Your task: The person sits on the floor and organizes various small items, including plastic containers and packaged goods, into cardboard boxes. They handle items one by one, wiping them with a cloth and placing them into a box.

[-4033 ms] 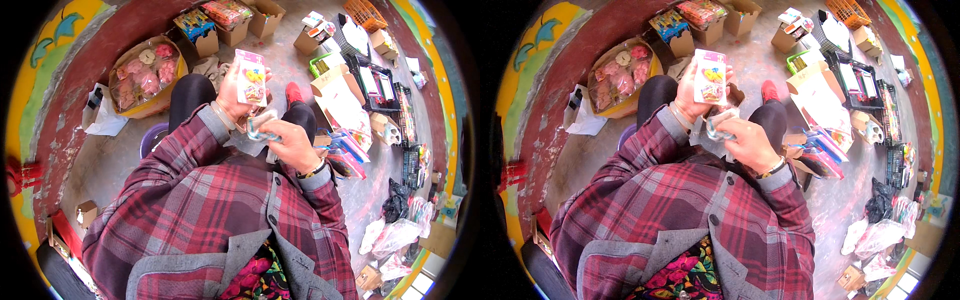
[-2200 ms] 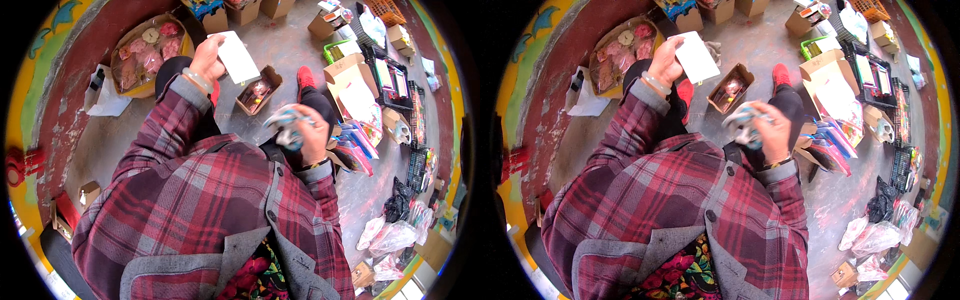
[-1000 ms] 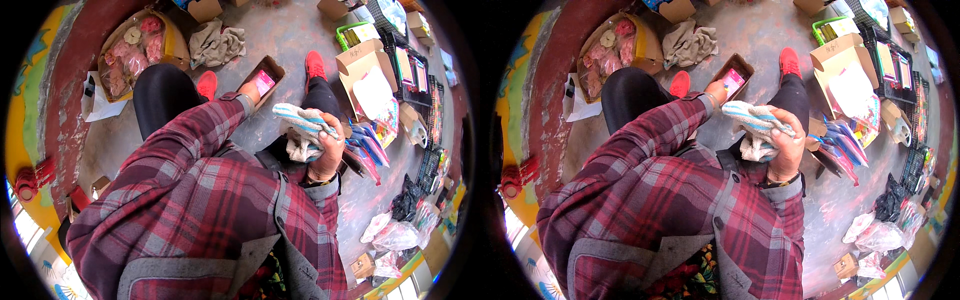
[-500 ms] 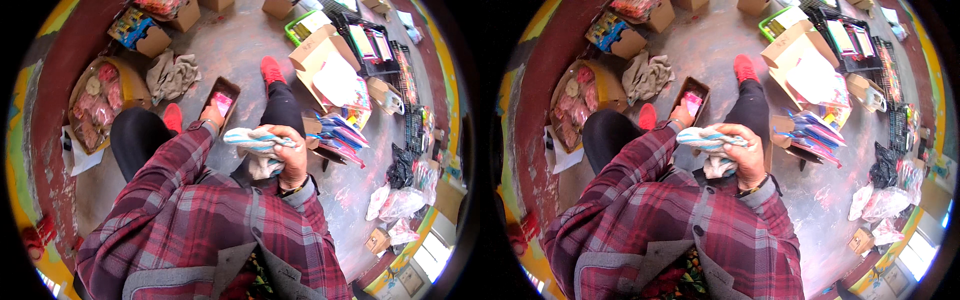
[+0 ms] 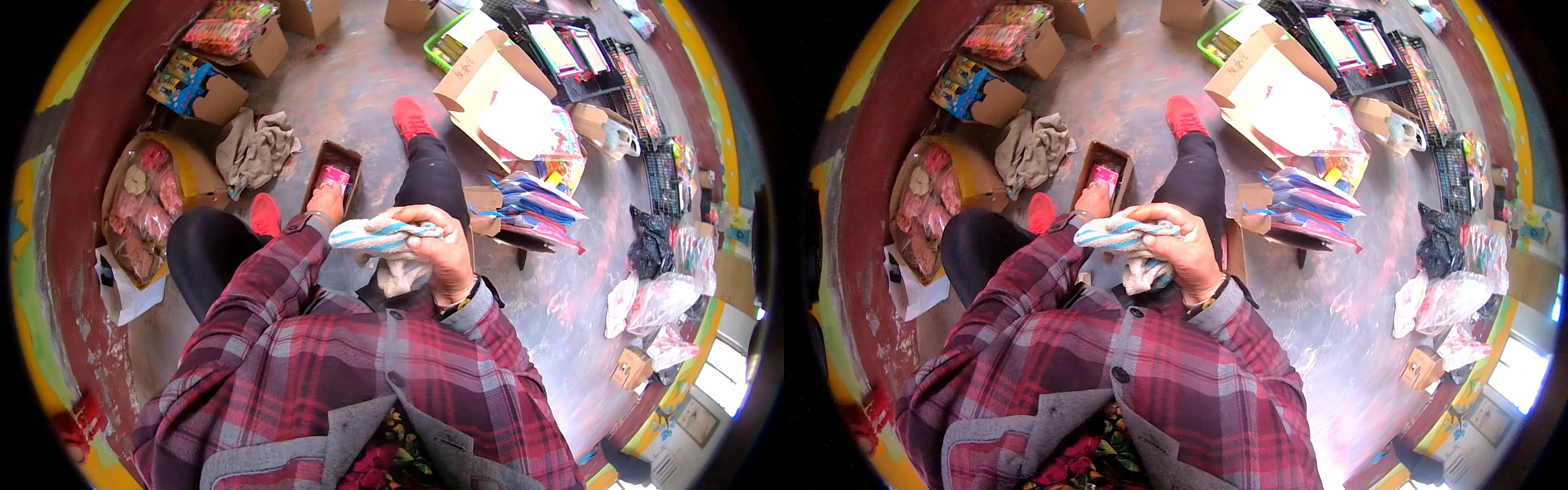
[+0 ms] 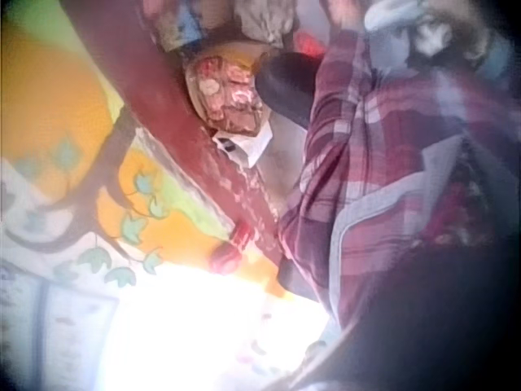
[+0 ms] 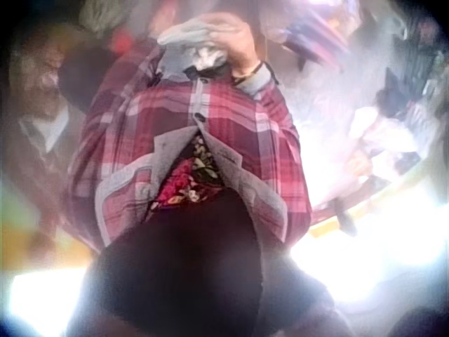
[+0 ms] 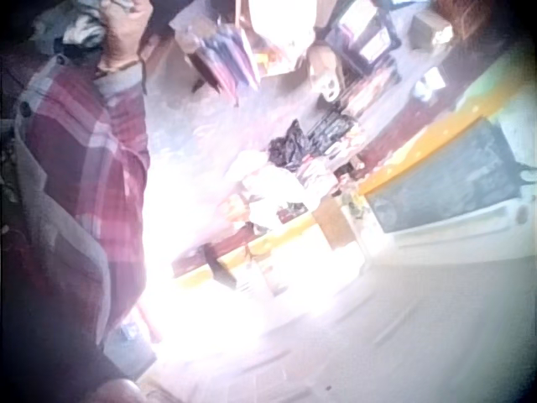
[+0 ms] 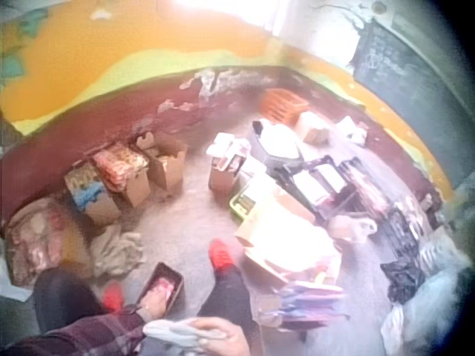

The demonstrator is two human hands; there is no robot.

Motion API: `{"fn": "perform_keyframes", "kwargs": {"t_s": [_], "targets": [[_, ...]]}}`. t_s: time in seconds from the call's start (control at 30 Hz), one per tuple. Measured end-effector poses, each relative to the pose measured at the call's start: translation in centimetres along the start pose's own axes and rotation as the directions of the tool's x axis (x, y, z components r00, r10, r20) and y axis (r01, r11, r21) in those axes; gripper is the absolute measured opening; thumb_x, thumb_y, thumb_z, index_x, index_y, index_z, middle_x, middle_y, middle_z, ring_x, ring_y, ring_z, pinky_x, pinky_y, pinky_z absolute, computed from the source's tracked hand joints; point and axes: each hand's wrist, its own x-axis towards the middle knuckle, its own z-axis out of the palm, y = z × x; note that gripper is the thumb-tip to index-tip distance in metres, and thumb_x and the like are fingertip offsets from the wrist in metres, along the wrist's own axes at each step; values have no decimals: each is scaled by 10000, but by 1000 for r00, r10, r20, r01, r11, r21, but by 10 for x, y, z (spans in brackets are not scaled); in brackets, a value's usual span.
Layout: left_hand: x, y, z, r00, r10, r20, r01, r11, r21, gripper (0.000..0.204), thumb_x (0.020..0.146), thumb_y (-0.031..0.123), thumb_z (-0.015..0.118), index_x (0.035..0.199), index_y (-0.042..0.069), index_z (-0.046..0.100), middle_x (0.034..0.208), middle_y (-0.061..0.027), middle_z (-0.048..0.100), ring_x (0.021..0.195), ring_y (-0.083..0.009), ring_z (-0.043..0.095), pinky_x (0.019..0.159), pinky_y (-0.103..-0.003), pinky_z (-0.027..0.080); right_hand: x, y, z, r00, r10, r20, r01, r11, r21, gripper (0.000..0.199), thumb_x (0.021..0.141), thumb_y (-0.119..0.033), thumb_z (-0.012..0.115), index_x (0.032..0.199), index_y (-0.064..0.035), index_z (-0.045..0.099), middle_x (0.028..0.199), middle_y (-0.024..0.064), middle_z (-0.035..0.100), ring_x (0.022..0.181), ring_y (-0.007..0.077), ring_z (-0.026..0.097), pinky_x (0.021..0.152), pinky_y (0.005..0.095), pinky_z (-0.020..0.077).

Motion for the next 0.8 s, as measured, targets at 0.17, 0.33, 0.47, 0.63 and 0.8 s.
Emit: {"fn": "perform_keyframes", "kwargs": {"t_s": [0.17, 0.33, 0.47, 0.63, 0.8], "targets": [[2, -14, 16, 991, 27, 135, -20, 998, -51, 189, 838, 124, 421, 944, 29, 545, 971, -222, 590, 933, -388, 572, 802, -462, 467, 1, 2, -6, 999, -3, 39, 5, 999, -50, 302, 754, -30, 587, 1050, 31, 583, 1103, 144, 597, 1002, 218, 583, 902, 331, 444], [12, -25, 32, 974, 50, 220, -44, 999, -30, 224, 846, 154, 443, 1015, 23, 507, 1031, -251, 564, 990, -392, 558, 841, -461, 454, 1, 0, -5, 1000, -4, 23, 4, 1000, 27, 307, 741, -105, 643, 1006, 34, 576, 1077, 195, 585, 987, 280, 593, 888, 404, 460], [26, -25, 28, 942, 8, 337, -10, 1000, 4, 386, 776, 156, 563, 1123, 23, 462, 1091, -254, 546, 1057, -392, 532, 892, -433, 437, -2, -4, -5, 1000, 6, 25, -7, 999, 40, 351, 747, -67, 581, 1077, 51, 556, 1035, 140, 618, 950, 203, 607, 866, 311, 464], [26, -23, 24, 900, -40, 434, 6, 997, 81, 534, 687, 139, 650, 1169, 31, 447, 1134, -244, 546, 1100, -370, 522, 937, -403, 418, -11, -3, -6, 1000, 1, 4, -1, 996, 85, 378, 737, -158, 578, 1062, 33, 555, 988, 150, 629, 888, 214, 626, 817, 311, 490], [21, -21, 6, 970, 8, 242, 2, 999, -40, 351, 755, 223, 603, 1028, 12, 538, 1039, -240, 589, 1000, -380, 563, 868, -434, 450, -39, -12, -29, 920, -390, 37, 376, 907, 188, 262, 808, -275, 526, 837, -16, 553, 804, 126, 592, 769, 241, 600, 898, 472, 448]]}}
